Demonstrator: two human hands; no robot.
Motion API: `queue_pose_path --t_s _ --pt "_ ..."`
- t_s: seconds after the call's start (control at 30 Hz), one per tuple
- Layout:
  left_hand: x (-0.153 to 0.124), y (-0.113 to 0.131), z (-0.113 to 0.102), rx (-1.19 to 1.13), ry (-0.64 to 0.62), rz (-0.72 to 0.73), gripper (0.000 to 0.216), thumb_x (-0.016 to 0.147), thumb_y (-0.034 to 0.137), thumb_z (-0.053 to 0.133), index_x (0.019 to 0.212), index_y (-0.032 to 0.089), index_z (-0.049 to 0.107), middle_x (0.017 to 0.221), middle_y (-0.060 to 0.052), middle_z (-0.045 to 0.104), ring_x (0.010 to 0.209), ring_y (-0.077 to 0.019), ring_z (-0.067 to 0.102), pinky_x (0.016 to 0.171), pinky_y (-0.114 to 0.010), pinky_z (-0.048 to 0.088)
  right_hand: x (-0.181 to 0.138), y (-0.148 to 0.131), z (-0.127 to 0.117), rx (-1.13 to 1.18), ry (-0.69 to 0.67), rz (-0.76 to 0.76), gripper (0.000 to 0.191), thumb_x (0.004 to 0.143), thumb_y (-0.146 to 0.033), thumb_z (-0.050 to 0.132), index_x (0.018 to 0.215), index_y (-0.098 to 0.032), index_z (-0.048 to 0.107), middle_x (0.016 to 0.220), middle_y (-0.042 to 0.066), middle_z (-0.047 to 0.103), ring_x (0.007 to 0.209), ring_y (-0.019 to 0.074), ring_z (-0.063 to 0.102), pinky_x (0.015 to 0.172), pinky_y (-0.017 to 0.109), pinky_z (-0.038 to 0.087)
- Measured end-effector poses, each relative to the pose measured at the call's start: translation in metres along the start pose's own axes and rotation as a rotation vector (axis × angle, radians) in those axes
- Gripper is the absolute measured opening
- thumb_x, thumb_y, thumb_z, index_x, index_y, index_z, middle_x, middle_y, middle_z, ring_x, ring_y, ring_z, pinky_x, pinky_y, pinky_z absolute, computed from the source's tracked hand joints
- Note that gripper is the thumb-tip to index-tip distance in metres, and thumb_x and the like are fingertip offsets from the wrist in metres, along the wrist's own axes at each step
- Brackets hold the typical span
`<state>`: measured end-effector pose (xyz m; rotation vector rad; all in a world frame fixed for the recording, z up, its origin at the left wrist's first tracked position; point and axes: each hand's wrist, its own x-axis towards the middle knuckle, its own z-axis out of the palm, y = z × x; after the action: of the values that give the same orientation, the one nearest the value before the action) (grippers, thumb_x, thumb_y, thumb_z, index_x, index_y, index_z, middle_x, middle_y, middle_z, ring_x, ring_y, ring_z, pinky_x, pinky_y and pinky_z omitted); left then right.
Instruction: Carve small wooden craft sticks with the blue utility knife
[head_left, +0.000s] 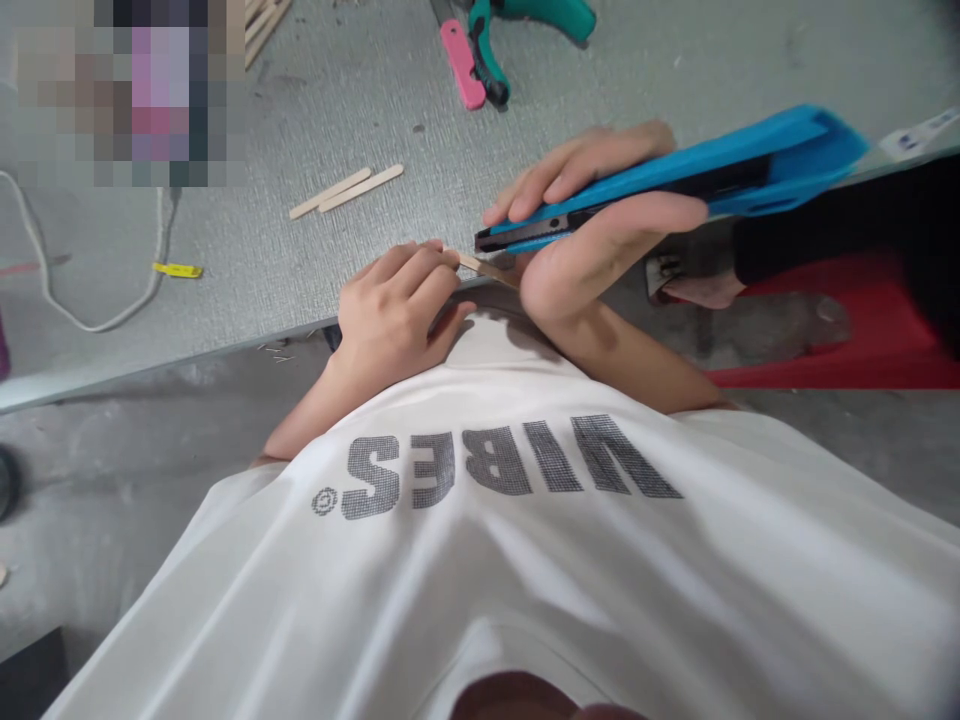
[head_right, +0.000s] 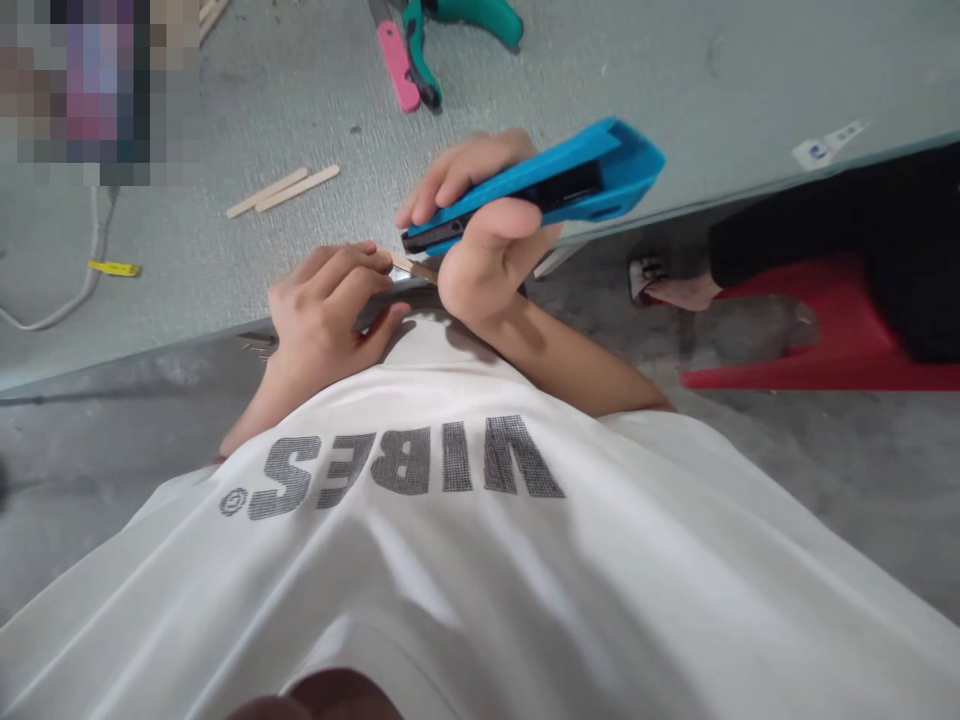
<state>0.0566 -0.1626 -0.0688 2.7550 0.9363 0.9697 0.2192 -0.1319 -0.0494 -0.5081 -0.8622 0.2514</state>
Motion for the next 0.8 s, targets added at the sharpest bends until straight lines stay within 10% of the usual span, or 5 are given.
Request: queue_pose_path --t_s 0.8 --pt "0.001 0.005 -0.001 0.001 -0.014 -0.059 0.056 0.117 0.073 0.05 0.111 0.025 0.078 0.127 -0.012 0.086 0.127 -0.0317 0.08 0.106 -0.048 0.068 -0.003 0.009 -0.018 0.069 -0.196 -0.007 0.068 0.11 -0.088 0.051 0.089 -0.024 0.065 0.07 -0.009 0.056 0.057 0.0056 0.07 0.056 0.016 0.06"
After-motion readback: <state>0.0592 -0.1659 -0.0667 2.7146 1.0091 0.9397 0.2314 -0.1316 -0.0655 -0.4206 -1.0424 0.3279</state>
